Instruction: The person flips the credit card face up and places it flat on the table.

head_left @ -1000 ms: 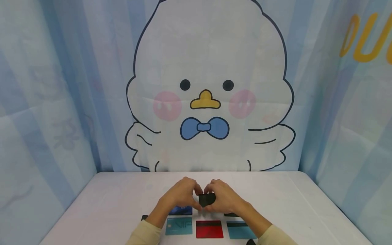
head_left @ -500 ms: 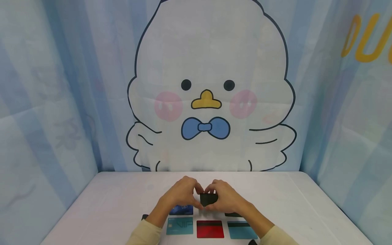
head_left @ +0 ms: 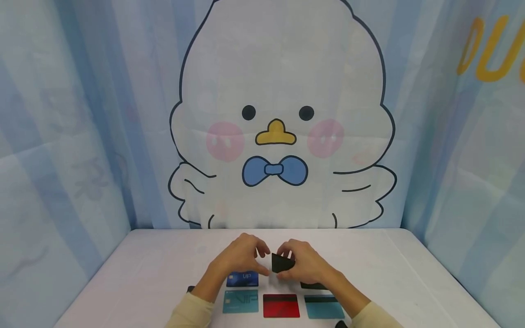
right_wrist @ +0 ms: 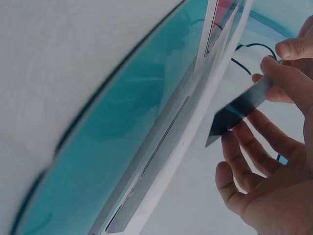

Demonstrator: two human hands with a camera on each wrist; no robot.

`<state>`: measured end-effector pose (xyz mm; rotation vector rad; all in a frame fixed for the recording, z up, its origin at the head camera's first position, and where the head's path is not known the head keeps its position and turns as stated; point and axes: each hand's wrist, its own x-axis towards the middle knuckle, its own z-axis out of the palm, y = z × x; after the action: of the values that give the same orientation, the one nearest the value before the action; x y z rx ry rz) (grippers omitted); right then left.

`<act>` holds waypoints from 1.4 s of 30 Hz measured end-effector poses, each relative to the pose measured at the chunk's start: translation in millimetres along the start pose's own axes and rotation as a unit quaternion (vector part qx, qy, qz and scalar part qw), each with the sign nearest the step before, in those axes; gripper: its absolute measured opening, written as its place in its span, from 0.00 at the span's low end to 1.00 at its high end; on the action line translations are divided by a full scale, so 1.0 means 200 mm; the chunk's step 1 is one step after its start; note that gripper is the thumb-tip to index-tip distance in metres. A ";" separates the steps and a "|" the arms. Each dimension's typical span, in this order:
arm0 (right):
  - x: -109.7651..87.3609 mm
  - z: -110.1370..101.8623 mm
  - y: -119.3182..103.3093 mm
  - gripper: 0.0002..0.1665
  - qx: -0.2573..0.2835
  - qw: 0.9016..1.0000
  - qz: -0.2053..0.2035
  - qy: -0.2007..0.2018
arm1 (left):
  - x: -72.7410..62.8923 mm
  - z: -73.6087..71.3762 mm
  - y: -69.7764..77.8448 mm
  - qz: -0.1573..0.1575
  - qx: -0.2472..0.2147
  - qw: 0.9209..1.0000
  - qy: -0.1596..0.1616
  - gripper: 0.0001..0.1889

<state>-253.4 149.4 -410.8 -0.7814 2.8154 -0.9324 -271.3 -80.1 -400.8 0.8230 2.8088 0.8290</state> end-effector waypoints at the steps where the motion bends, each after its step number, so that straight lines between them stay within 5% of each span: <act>1: 0.00 0.00 0.00 0.28 0.006 1.000 0.000 0.002 | 0.00 0.00 0.00 0.000 -0.004 1.000 -0.001 0.25; 22: -0.02 0.01 0.04 0.30 0.176 0.983 -0.037 0.037 | -0.01 -0.01 -0.01 -0.009 -0.030 0.999 -0.022 0.26; 42: -0.02 -0.01 0.05 0.27 0.177 0.982 -0.029 0.058 | 0.01 0.02 -0.01 0.000 -0.025 0.999 -0.031 0.23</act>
<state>-254.4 159.8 -416.6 -0.7839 2.6127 -1.4782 -273.1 -79.1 -404.8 0.8262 2.7237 0.8544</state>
